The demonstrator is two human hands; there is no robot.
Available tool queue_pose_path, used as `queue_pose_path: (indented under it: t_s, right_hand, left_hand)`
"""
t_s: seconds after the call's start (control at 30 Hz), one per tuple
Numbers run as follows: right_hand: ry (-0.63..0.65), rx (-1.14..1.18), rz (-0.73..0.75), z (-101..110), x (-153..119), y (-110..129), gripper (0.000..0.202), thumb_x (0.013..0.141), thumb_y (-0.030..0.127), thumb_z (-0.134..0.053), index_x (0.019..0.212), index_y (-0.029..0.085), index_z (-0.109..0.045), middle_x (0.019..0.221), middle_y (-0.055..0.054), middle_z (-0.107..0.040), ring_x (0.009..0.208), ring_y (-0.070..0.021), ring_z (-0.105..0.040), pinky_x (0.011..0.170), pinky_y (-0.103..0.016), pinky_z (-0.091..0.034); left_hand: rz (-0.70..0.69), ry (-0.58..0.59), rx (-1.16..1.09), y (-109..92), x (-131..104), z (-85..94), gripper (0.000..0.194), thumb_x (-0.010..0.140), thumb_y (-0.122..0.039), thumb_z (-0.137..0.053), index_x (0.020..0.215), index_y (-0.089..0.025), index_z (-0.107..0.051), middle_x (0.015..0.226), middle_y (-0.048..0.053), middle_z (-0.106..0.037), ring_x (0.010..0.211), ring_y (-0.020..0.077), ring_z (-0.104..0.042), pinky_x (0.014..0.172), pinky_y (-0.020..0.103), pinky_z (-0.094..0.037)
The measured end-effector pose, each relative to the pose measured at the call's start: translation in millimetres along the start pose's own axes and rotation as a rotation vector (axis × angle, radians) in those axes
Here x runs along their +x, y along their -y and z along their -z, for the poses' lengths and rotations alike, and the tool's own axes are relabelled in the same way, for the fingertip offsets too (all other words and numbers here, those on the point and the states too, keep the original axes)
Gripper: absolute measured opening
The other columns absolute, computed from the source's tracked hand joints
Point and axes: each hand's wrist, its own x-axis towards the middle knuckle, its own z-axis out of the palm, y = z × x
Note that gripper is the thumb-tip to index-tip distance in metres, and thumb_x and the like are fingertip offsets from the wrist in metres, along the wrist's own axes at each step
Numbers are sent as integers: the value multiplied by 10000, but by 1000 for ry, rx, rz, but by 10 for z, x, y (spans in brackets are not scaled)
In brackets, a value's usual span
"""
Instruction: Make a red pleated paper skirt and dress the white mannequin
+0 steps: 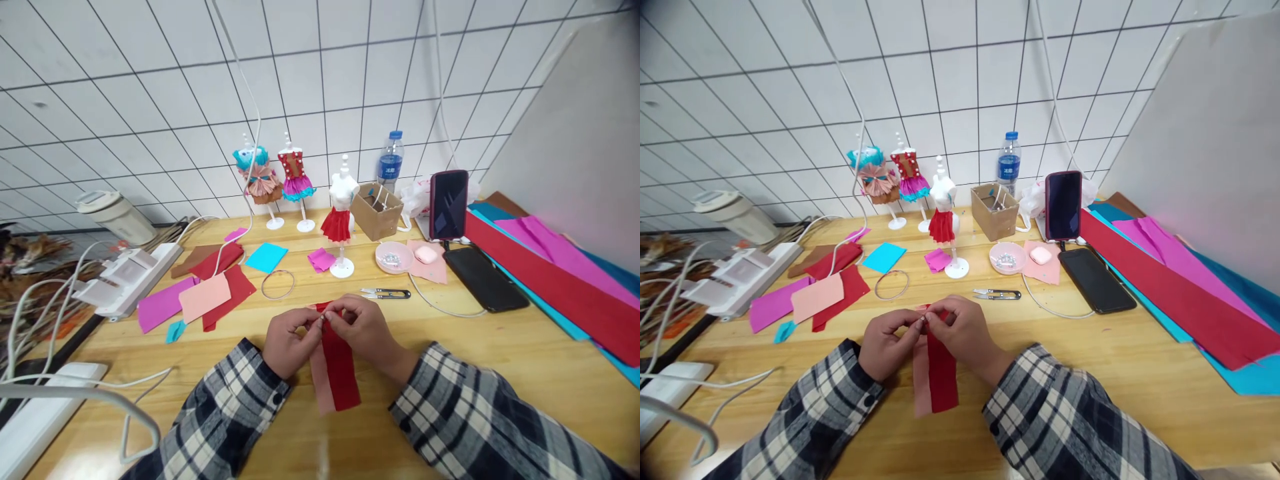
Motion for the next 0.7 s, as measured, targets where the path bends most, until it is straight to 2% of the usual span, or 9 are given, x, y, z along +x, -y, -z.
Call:
queue_pose_path:
  t_s: [0.1, 0.3, 0.4, 0.57, 0.7]
  right_hand:
    - [25, 54, -33, 11, -3, -5, 100, 794, 229, -633, 770, 197, -725, 734, -25, -704, 603, -126, -591, 522, -227, -444]
    - [134, 15, 103, 70, -13, 2, 138, 817, 246, -663, 922, 243, -754, 856, -30, -735, 761, -158, -652, 671, -267, -499]
    - [114, -22, 103, 62, -8, -12, 117, 817, 239, -662, 894, 246, -751, 832, -23, -732, 747, -155, -650, 666, -264, -497]
    - [18, -89, -10, 7, 15, -28, 53, 775, 216, -651, 750, 211, -698, 712, -9, -679, 602, -127, -576, 545, -237, -432]
    - [30, 64, -197, -46, 22, 6, 66, 749, 238, -635, 701, 196, -649, 659, 10, -640, 531, -100, -515, 494, -218, -391]
  left_hand:
    - [-7, -1, -17, -8, -10, 15, 192, 821, -218, -556, 703, -174, -701, 631, 16, -718, 567, 124, -649, 577, 200, -496]
    - [16, -8, 19, 19, -37, 46, 191, 806, -212, -572, 655, -182, -685, 605, 4, -713, 555, 122, -655, 562, 198, -498]
    - [-49, -7, 94, 55, -18, 40, 169, 788, -204, -578, 659, -187, -684, 603, 1, -706, 550, 120, -642, 551, 204, -478]
    - [-136, -21, 117, 108, 60, -22, 162, 762, -176, -561, 636, -184, -664, 565, -4, -671, 519, 110, -599, 524, 206, -436]
    - [-102, -3, 70, 103, 61, -23, 157, 767, -176, -555, 676, -188, -682, 587, -3, -681, 533, 111, -606, 528, 206, -443]
